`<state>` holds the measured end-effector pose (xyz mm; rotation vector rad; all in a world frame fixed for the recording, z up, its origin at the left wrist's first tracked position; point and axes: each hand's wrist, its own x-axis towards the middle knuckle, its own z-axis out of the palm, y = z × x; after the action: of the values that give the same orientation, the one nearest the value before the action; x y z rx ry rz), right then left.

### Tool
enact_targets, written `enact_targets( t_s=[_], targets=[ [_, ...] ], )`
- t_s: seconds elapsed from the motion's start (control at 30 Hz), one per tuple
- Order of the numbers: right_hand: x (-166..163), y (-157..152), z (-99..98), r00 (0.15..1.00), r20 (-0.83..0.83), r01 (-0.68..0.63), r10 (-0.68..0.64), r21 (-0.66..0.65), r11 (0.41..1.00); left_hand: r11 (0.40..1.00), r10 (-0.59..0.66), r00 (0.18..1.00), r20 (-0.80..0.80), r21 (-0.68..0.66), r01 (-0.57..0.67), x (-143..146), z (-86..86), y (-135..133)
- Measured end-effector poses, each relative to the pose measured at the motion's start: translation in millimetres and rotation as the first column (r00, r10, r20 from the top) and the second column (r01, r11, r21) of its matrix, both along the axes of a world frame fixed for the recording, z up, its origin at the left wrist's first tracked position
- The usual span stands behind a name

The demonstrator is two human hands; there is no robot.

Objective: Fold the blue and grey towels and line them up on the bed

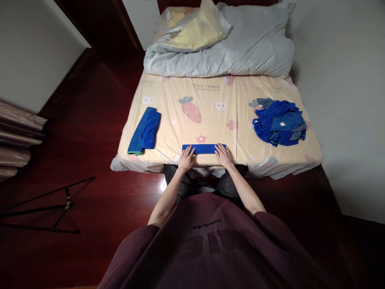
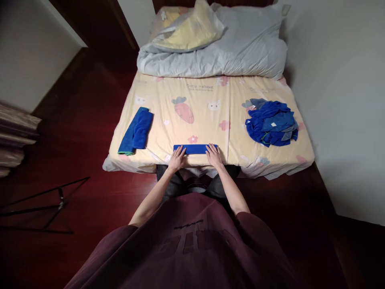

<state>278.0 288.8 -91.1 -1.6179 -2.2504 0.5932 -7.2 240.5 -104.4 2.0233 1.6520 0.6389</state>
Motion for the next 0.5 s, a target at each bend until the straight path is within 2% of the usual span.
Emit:
enact_targets(
  t_s=[0.2, 0.27, 0.33, 0.37, 0.4, 0.43, 0.5],
  targets=[
    [13, 13, -0.5, 0.999, 0.006, 0.052, -0.052, -0.045, 0.998, 0.987, 0.162, 0.984, 0.072, -0.011, -0.161, -1, 9.7, -14],
    [12, 19, 0.6, 0.999, 0.009, 0.052, -0.052, -0.056, 0.997, 0.976, 0.218, 0.959, 0.181, -0.049, -0.212, 7, 11.5, -24],
    [10, 27, 2.7, 0.998, 0.01, 0.06, -0.059, -0.069, 0.996, 0.958, 0.277, 0.891, 0.36, -0.177, -0.226, 21, 9.3, -30],
    [8, 31, 4.4, 0.998, 0.013, 0.063, -0.062, -0.077, 0.995, 0.935, 0.333, 0.817, 0.471, -0.277, -0.222, 29, 7.1, -30],
    [7, 34, 6.5, 0.998, 0.021, 0.064, -0.063, -0.089, 0.994, 0.895, 0.421, 0.691, 0.587, -0.394, -0.21, 38, 4.7, -27],
    [6, 38, 9.0, 0.998, 0.035, 0.064, -0.061, -0.104, 0.993, 0.842, 0.52, 0.522, 0.676, -0.507, -0.183, 46, 2.4, -23],
    [5, 42, 14.5, 0.996, 0.074, 0.056, -0.046, -0.142, 0.988, 0.748, 0.663, 0.174, 0.729, -0.657, -0.099, 58, -0.7, -10]
  ],
)
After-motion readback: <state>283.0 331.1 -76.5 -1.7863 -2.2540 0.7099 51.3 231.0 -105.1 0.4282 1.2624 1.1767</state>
